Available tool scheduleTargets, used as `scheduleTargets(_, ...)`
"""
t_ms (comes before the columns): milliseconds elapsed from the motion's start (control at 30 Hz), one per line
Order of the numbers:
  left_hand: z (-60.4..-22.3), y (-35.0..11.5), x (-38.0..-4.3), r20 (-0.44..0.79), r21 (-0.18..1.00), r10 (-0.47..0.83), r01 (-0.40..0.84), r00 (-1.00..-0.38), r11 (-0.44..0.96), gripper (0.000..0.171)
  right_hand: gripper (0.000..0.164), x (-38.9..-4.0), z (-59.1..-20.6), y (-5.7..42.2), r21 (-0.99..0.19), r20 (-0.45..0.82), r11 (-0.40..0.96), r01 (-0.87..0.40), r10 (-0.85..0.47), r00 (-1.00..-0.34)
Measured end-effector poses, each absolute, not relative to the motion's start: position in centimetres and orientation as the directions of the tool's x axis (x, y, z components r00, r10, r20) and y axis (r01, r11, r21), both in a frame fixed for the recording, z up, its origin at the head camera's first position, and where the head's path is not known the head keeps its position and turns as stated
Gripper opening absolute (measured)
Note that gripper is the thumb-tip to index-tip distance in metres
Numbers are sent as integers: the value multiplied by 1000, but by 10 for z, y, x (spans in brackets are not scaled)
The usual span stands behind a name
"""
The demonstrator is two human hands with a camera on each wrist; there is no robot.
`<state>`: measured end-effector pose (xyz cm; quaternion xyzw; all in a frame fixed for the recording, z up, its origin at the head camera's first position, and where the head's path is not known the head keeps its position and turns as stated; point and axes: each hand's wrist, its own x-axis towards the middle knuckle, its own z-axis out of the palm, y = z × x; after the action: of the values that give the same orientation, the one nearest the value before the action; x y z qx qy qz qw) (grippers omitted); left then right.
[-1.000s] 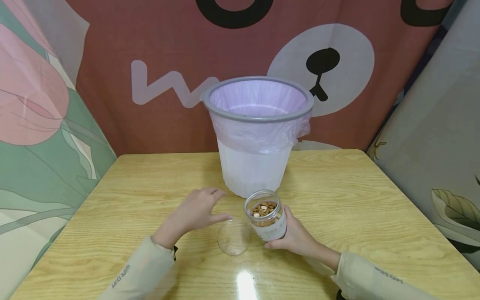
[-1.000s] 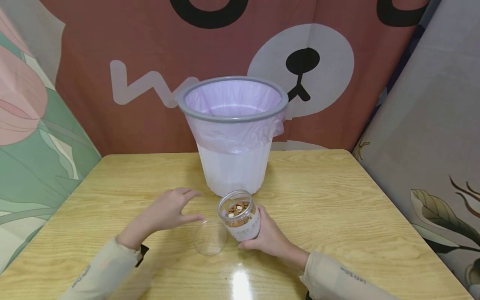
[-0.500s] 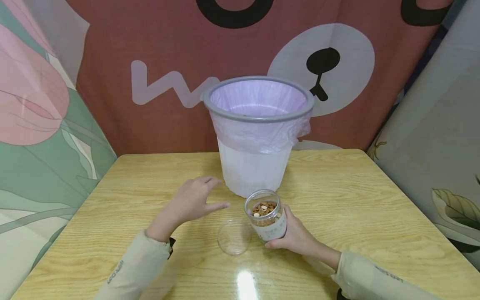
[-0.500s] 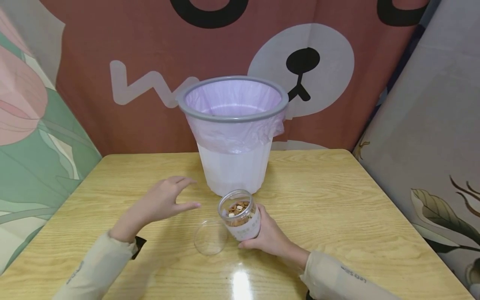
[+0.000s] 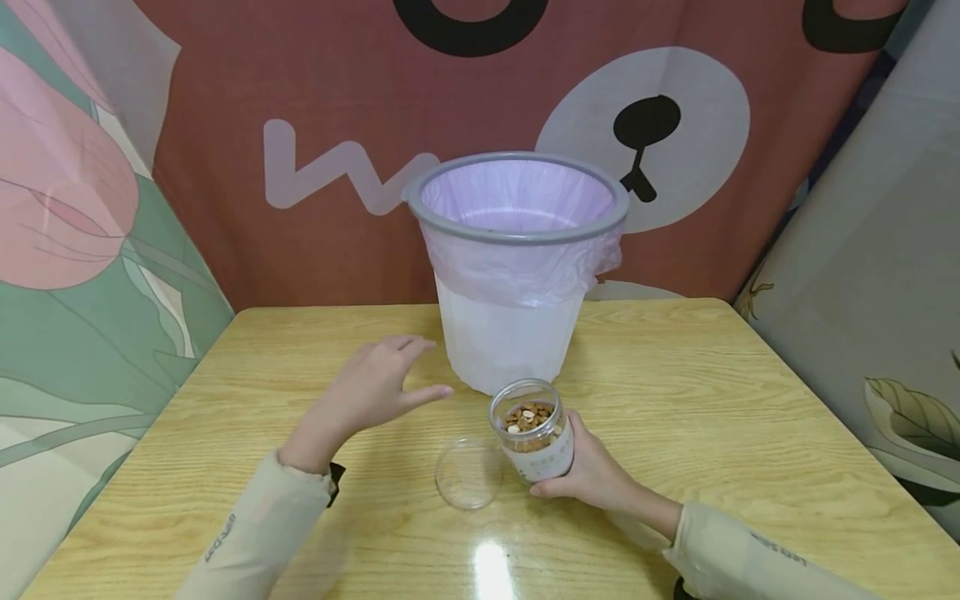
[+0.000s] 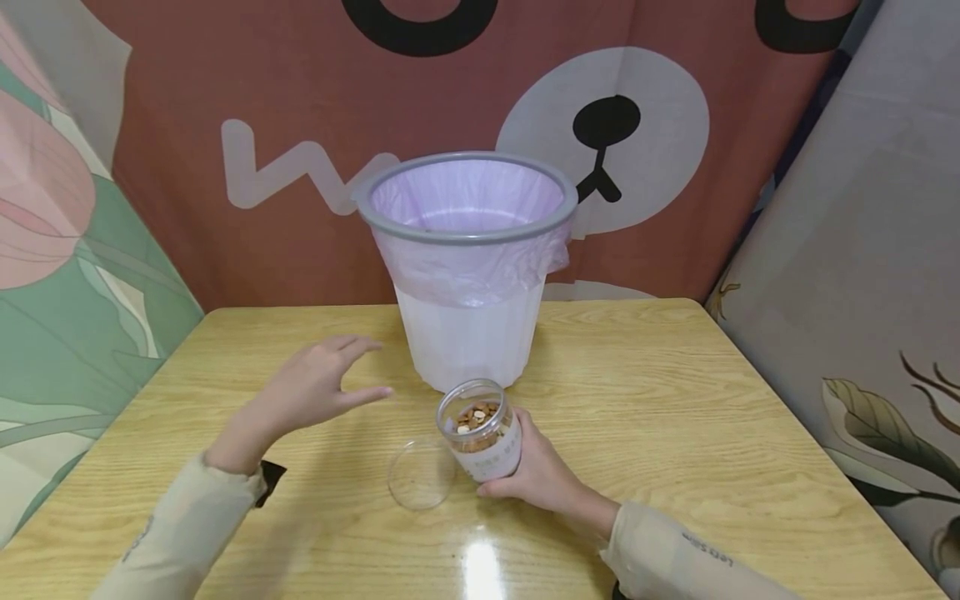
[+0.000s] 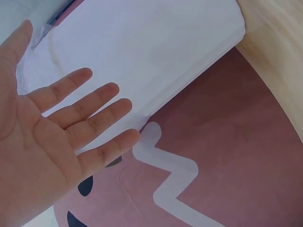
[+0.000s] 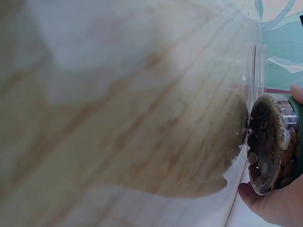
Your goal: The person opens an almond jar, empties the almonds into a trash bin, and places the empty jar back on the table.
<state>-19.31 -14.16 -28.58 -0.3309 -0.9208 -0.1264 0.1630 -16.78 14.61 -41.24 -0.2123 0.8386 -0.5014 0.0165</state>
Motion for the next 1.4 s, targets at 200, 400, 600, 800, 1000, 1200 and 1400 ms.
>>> scheduleTargets(200, -281, -143, -195, 386, 129, 545, 629, -744, 767, 57, 100, -168, -412, 146, -848, 181, 408, -337, -375, -909)
scheduleTargets(400, -276, -143, -196, 419, 119, 541, 635, -729, 763, 57, 100, -169, -411, 146, -845, 188, 407, -346, -380, -906)
scheduleTargets(600, -271, -144, -198, 454, 113, 535, 642, -712, 758, 57, 100, -169, -412, 146, -849, 186, 403, -342, -378, -907)
scheduleTargets(800, -267, -144, -200, 456, 120, 515, 624, -726, 772, 58, 101, -170, -413, 147, -854, 172, 405, -328, -376, -911)
scheduleTargets(1000, -263, -144, -202, 490, 106, 498, 616, -715, 781, 62, 100, -169, -412, 146, -854, 171, 402, -329, -381, -909)
scheduleTargets(1200, -259, -143, -204, 520, 100, 486, 615, -703, 782, 63, 100, -169, -412, 147, -851, 172, 407, -332, -381, -908)
scheduleTargets(1400, -255, -141, -204, 517, 117, 464, 596, -720, 795, 64, 99, -169, -414, 147, -854, 175, 399, -335, -385, -906)
